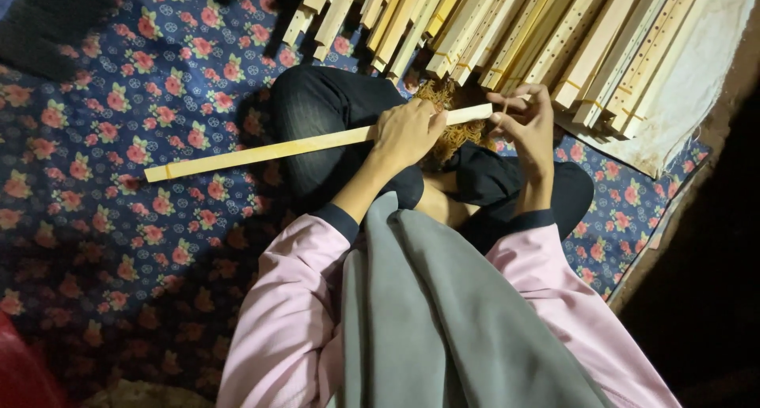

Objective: The person is wrapping individual wooden slats with thin elastic bands, likely for organization or as part of a furniture manufacturing process.

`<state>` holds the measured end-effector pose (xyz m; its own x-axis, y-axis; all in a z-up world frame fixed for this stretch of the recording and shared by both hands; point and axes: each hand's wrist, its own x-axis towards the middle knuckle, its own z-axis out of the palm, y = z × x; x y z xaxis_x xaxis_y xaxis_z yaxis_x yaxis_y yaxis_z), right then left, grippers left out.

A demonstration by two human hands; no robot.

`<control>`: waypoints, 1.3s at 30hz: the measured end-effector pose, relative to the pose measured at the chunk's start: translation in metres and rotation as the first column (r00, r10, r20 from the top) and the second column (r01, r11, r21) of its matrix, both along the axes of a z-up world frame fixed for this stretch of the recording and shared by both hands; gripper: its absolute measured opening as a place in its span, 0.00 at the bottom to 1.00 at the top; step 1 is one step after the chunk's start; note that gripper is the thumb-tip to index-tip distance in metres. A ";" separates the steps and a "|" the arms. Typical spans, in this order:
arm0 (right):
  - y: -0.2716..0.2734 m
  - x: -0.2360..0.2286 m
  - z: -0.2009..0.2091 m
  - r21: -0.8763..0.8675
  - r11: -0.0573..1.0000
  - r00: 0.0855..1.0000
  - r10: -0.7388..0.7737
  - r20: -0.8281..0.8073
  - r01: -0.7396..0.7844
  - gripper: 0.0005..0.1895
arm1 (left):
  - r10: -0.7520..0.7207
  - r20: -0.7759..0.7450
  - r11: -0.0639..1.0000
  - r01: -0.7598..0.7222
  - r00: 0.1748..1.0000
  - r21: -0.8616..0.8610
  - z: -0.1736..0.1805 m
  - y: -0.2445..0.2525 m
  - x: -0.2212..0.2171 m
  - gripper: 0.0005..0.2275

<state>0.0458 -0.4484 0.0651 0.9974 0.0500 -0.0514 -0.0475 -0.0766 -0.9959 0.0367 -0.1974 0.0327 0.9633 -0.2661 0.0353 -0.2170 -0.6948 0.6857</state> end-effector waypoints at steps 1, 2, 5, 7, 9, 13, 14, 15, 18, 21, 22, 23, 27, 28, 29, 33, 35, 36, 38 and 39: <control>0.003 0.005 0.000 -0.014 0.997 0.997 0.078 -0.006 -0.079 0.28 | -0.007 -0.009 1.000 0.007 1.000 -0.004 0.000 0.000 -0.001 0.22; 0.005 0.009 0.000 -0.027 0.987 0.988 0.156 -0.013 -0.157 0.33 | -0.014 -0.017 1.000 0.013 1.000 -0.008 -0.001 -0.001 -0.001 0.22; 0.032 0.017 -0.003 -0.043 0.961 0.960 0.268 -0.082 -0.272 0.35 | -0.028 -0.032 0.999 0.027 0.999 -0.035 0.009 0.003 -0.004 0.23; 0.034 0.003 -0.024 -0.013 0.979 0.970 0.199 -0.138 -0.203 0.28 | -0.020 -0.043 0.999 0.018 0.999 -0.048 0.004 0.003 0.000 0.22; 0.040 -0.012 -0.040 0.014 0.989 0.970 0.144 -0.195 -0.144 0.23 | 0.001 -0.056 0.998 -0.004 0.998 -0.059 -0.001 0.005 0.008 0.22; 0.041 -0.071 -0.056 -0.187 0.980 0.986 0.090 0.142 -0.062 0.14 | 0.051 -0.054 0.994 -0.056 0.997 -0.097 -0.013 0.003 0.019 0.23; 0.039 -0.087 -0.058 -0.437 0.899 0.935 0.174 0.308 -0.023 0.12 | 0.058 -0.056 0.995 -0.062 0.997 -0.083 -0.015 0.001 0.023 0.23; 0.042 -0.099 -0.057 -0.438 0.899 0.935 0.172 0.311 -0.019 0.12 | 0.055 -0.053 0.995 -0.059 0.997 -0.084 -0.015 0.002 0.023 0.23; 0.050 -0.121 -0.047 0.014 0.998 0.907 -0.063 0.417 0.063 0.25 | 0.034 -0.090 0.997 -0.039 0.995 -0.060 -0.013 0.001 0.019 0.22; 0.052 -0.106 -0.034 0.809 0.585 0.992 -0.128 0.021 0.058 0.15 | 0.021 -0.095 0.998 -0.025 0.995 -0.049 -0.008 0.006 0.018 0.22; 0.050 -0.102 -0.042 0.974 0.208 0.996 -0.042 -0.079 0.087 0.11 | 0.022 -0.093 0.998 -0.027 0.995 -0.057 -0.005 0.007 0.017 0.22; 0.047 -0.097 -0.049 0.969 -0.198 0.988 0.079 -0.132 0.146 0.37 | 0.024 -0.089 0.997 -0.030 0.996 -0.066 -0.003 0.008 0.017 0.23; 0.049 -0.068 -0.061 0.751 -0.504 0.903 0.191 -0.384 0.426 0.28 | 0.003 -0.130 0.998 -0.012 0.991 -0.064 0.005 0.007 0.004 0.22; 0.041 -0.058 -0.076 0.691 -0.414 0.801 0.208 -0.562 0.592 0.22 | -0.009 -0.124 0.998 0.001 0.992 -0.062 0.007 0.007 0.000 0.22; 0.032 -0.050 -0.091 0.594 -0.323 0.667 0.199 -0.718 0.736 0.17 | -0.027 -0.119 0.998 0.019 0.992 -0.062 0.009 0.007 -0.005 0.22; 0.017 -0.033 -0.117 0.772 0.161 0.784 -0.019 -0.621 0.615 0.20 | -0.037 -0.109 0.999 0.033 0.993 -0.039 -0.001 0.005 -0.006 0.22; 0.021 -0.041 -0.115 0.546 0.719 0.898 -0.281 -0.338 0.431 0.39 | -0.046 -0.118 0.998 0.040 0.992 -0.056 0.001 0.006 -0.006 0.22; 0.017 -0.039 -0.109 0.545 0.719 0.897 -0.280 -0.341 0.431 0.39 | -0.045 -0.120 0.998 0.039 0.992 -0.055 0.001 0.006 -0.007 0.22; 0.008 -0.032 -0.096 0.437 0.849 0.947 -0.206 -0.246 0.298 0.33 | -0.062 -0.107 0.997 0.057 0.992 -0.043 0.001 0.005 -0.008 0.21; 0.003 -0.027 -0.094 0.435 0.848 0.946 -0.212 -0.247 0.303 0.33 | -0.067 -0.109 0.997 0.062 0.992 -0.045 0.001 0.005 -0.008 0.21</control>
